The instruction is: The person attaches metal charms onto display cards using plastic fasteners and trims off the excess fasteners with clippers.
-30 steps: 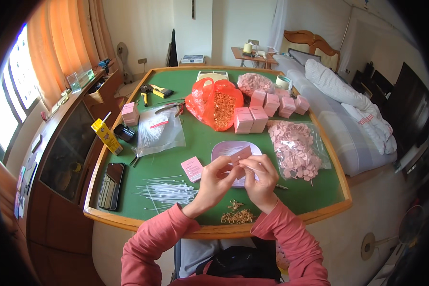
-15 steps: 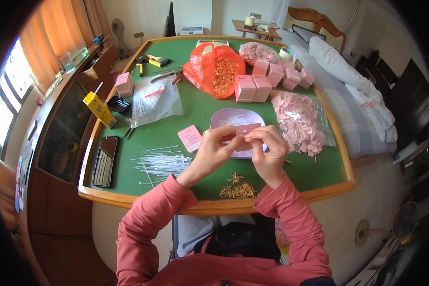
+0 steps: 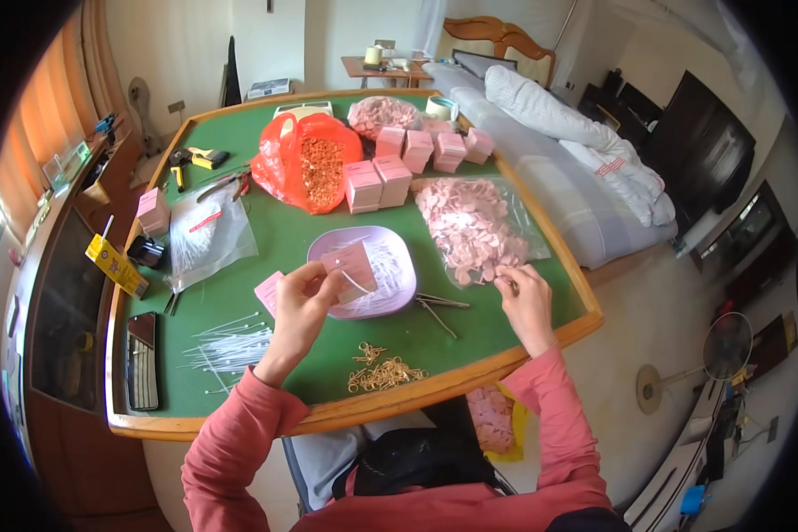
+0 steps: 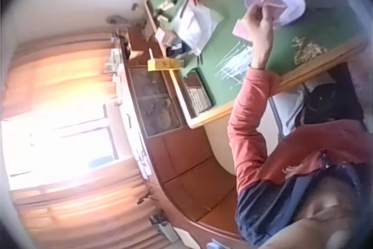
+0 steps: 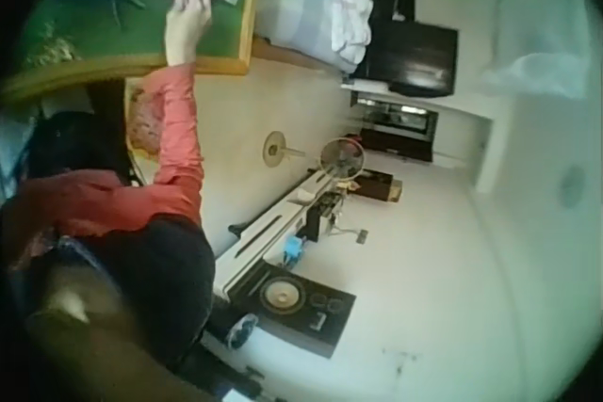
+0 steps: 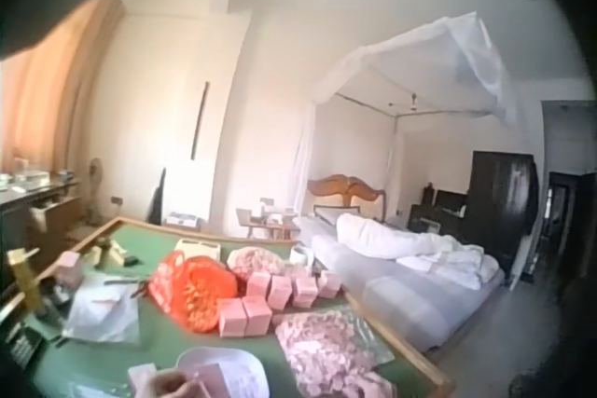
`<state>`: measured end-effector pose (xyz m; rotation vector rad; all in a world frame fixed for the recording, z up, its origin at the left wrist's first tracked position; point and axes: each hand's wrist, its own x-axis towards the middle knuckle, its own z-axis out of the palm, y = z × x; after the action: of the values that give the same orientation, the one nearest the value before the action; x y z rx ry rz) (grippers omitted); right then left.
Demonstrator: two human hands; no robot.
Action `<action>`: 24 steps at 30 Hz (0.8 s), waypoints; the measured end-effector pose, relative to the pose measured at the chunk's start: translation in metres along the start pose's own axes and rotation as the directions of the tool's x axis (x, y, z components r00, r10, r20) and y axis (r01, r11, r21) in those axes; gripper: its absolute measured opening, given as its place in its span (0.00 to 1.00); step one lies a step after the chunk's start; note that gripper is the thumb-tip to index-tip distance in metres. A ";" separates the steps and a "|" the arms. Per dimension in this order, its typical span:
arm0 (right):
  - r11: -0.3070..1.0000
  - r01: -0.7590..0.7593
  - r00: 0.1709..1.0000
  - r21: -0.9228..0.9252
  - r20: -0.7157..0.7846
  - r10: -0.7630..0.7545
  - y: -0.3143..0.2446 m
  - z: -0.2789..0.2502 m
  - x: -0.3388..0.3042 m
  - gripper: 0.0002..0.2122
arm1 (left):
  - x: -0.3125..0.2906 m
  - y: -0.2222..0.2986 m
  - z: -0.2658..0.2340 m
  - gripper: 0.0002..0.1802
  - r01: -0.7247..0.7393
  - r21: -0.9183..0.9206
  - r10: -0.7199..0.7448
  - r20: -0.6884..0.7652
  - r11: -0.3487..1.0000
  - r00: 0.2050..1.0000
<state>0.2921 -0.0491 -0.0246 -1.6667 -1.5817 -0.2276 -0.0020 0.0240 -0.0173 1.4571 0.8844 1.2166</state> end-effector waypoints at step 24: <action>0.515 -0.234 0.917 0.825 0.363 -0.164 -0.103 0.017 0.017 0.08 | 0.004 -0.021 -0.004 0.08 -0.087 0.223 0.104 -0.064 0.971 0.993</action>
<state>0.1965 -0.0371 0.0179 -0.9288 -1.5269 0.8874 -0.0033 0.0333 -0.0364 1.6557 1.0368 1.2834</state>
